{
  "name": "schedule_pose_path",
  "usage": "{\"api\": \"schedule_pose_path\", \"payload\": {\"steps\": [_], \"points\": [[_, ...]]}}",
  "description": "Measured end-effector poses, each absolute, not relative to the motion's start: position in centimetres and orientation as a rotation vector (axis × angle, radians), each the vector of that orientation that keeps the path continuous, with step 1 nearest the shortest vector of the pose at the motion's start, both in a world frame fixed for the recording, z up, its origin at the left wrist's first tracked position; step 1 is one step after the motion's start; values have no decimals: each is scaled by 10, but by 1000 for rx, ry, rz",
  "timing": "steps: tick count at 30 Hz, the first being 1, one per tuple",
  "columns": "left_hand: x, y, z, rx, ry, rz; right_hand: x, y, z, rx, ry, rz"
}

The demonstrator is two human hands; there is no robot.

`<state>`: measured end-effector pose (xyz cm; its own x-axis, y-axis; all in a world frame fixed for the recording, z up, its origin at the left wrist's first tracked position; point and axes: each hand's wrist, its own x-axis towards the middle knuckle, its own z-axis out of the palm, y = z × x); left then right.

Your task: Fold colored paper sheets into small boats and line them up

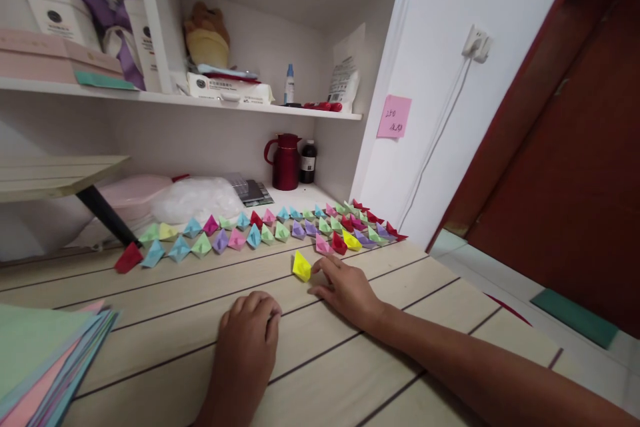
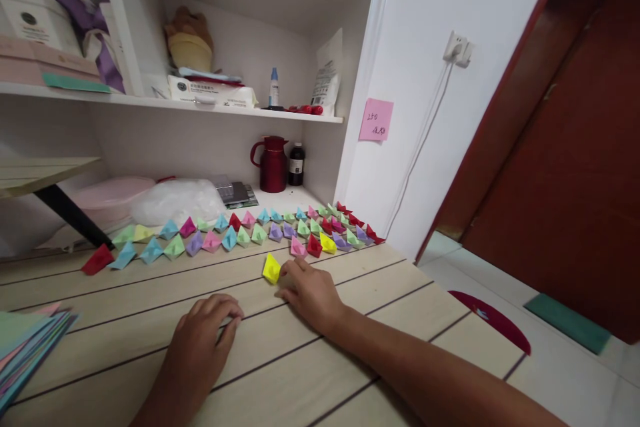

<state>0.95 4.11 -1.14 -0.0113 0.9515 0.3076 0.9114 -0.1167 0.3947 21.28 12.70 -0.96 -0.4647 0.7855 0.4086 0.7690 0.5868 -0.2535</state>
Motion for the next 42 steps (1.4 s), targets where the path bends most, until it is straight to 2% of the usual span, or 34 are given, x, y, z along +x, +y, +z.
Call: {"api": "schedule_pose_path", "payload": {"steps": [12,22,30,42], "points": [[12,42,-12,2133,2013,764,207,135,-12,-1154,-2267,126],[15,42,-9,2128,2002,781,205,157,-15,-1219,-2202,-77],[15,40,-9,2124,1989,803,211,174,12,-1099,-2005,-283],[17,38,-8,2109,1982,815,204,172,-4,-1086,-2083,-359]]}}
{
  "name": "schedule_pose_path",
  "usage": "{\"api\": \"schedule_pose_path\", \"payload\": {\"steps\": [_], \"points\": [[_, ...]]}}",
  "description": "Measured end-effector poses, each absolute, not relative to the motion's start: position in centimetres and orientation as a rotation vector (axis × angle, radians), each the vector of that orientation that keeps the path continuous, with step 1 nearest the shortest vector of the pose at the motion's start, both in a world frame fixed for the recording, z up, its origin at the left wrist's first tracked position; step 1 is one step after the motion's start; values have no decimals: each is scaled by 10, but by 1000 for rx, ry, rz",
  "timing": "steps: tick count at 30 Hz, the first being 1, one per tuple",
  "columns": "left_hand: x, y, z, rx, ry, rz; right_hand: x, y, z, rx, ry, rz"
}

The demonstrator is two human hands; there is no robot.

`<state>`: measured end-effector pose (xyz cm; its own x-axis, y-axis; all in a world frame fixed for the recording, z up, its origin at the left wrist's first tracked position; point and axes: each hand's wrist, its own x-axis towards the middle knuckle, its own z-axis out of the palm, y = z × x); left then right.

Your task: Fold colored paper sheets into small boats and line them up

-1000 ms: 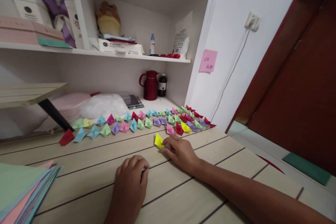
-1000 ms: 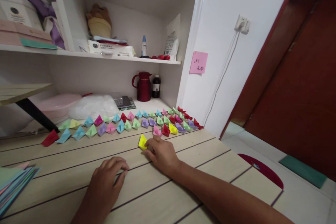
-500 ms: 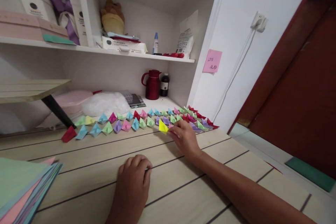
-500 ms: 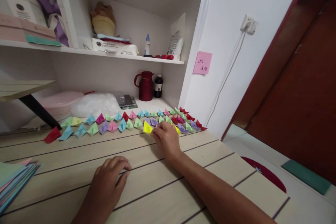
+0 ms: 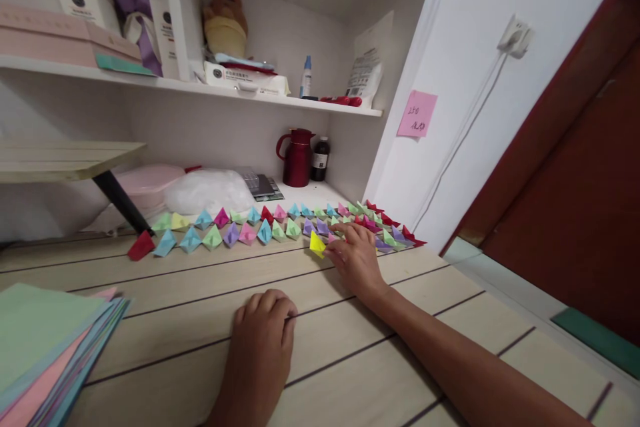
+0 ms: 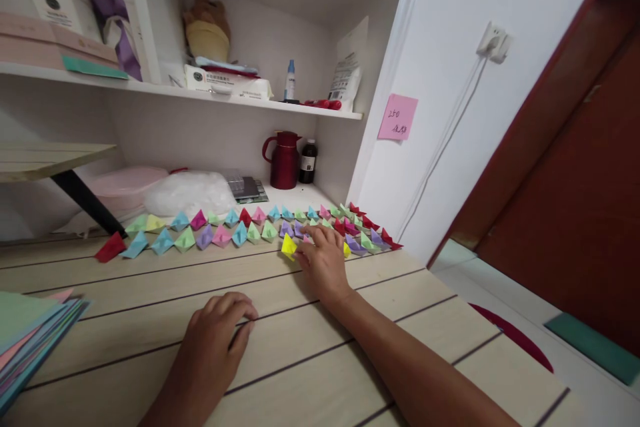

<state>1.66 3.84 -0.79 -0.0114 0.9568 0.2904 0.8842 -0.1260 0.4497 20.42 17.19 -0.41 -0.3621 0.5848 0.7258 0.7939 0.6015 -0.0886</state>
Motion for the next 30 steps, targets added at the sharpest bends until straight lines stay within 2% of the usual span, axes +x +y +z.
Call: {"api": "schedule_pose_path", "payload": {"steps": [30], "points": [[18,38,-10,2144,1913,818,206,180,-10,-1130,-2135,-273]]}}
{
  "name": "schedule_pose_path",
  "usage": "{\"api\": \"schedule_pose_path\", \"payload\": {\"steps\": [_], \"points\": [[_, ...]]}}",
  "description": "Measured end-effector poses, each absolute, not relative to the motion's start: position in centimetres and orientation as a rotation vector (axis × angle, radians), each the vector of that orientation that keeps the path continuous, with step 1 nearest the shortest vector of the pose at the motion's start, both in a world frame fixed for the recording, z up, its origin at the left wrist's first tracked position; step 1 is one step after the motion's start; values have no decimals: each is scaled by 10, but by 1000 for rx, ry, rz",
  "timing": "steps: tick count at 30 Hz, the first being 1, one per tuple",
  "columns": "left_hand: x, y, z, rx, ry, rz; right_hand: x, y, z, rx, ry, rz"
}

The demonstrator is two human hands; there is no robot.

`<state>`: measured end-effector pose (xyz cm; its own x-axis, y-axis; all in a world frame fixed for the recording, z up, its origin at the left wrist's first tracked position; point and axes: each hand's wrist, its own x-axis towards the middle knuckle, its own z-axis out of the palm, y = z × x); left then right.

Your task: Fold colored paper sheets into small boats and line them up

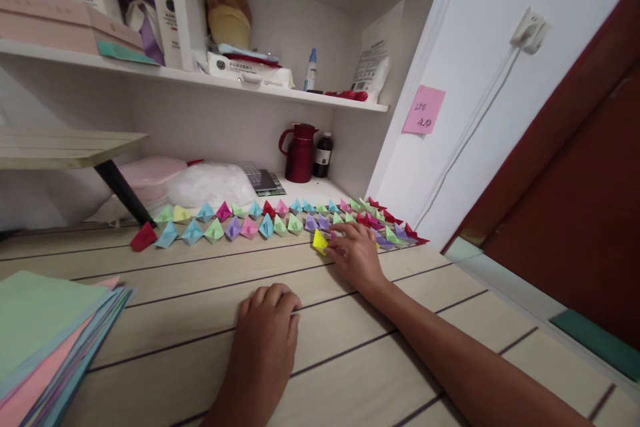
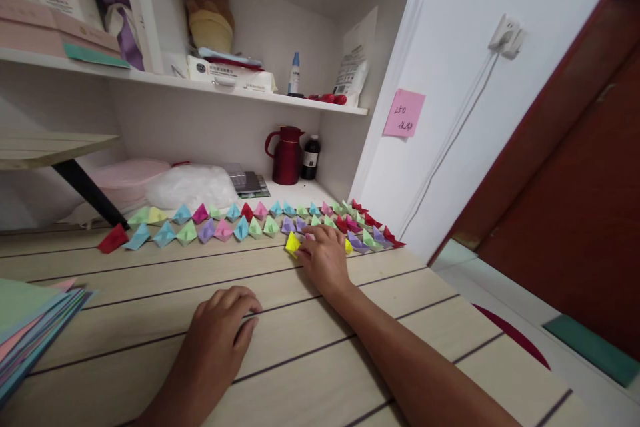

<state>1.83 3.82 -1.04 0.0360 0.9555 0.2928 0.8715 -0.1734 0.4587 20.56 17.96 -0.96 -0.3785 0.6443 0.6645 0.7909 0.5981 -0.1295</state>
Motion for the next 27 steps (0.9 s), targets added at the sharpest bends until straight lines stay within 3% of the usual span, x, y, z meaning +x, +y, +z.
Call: {"api": "schedule_pose_path", "payload": {"steps": [17,27], "points": [[18,37,-10,2149,1917,816,213,171,7,-1070,-1988,-236],[15,41,-14,2172,1932,803,224,144,21,-844,-1885,196]]}}
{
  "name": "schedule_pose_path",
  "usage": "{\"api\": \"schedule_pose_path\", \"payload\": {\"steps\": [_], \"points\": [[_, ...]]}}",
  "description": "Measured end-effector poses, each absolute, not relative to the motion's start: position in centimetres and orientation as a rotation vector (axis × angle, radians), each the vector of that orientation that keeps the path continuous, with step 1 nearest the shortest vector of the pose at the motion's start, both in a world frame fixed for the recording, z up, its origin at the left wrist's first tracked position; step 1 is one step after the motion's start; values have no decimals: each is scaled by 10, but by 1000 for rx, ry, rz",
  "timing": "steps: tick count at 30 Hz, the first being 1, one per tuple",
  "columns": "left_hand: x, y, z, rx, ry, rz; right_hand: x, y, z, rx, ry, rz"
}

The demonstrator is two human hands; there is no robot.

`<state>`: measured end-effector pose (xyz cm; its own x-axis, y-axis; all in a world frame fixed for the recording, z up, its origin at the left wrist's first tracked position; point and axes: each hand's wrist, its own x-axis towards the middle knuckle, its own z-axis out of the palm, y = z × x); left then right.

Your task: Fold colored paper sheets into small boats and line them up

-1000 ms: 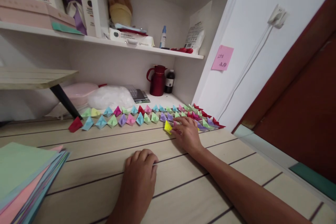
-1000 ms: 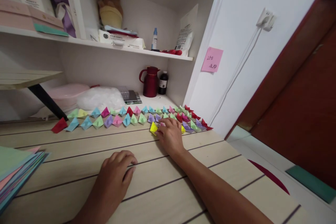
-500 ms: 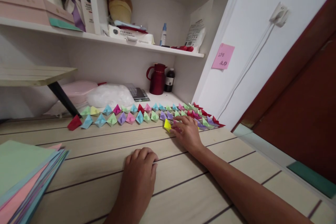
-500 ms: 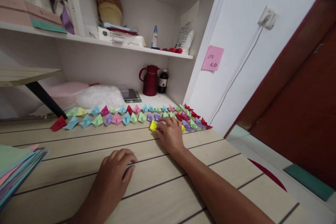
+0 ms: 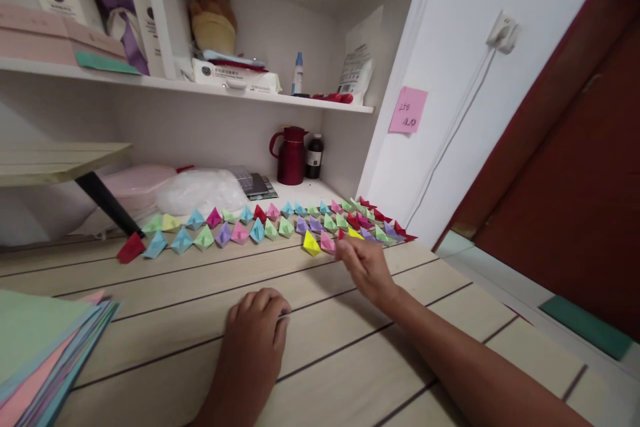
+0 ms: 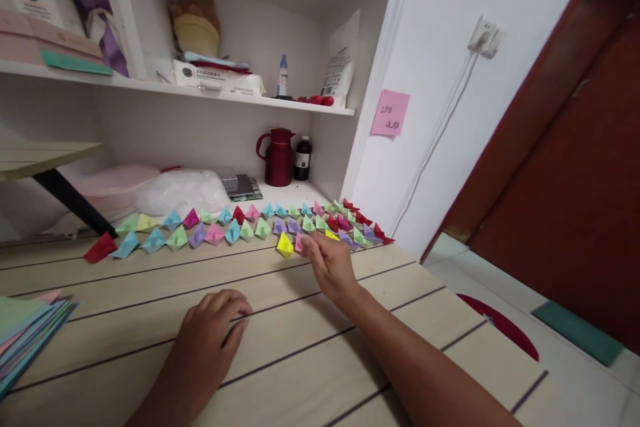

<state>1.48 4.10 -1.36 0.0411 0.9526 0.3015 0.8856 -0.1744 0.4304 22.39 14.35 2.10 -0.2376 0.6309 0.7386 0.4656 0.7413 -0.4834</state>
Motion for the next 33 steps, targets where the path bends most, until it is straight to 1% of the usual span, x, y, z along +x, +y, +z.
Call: {"api": "schedule_pose_path", "payload": {"steps": [2,6,9,18,25,33], "points": [[13,42,-16,2187,1919,812,216,140,16,-800,-2056,188],[11,43,-18,2200,1904,843,199,132,4,-612,-2572,108],[10,44,-20,2210,1891,858,191,129,-1,-612,-2713,89],[10,44,-17,2231,1885,828,190,138,-6,-835,-2645,195],[13,37,-8,2199,1893,790,188,132,-2,-862,-2669,226],[10,41,-10,2214,1846,840,189,135,-2,-869,-2646,185]]}}
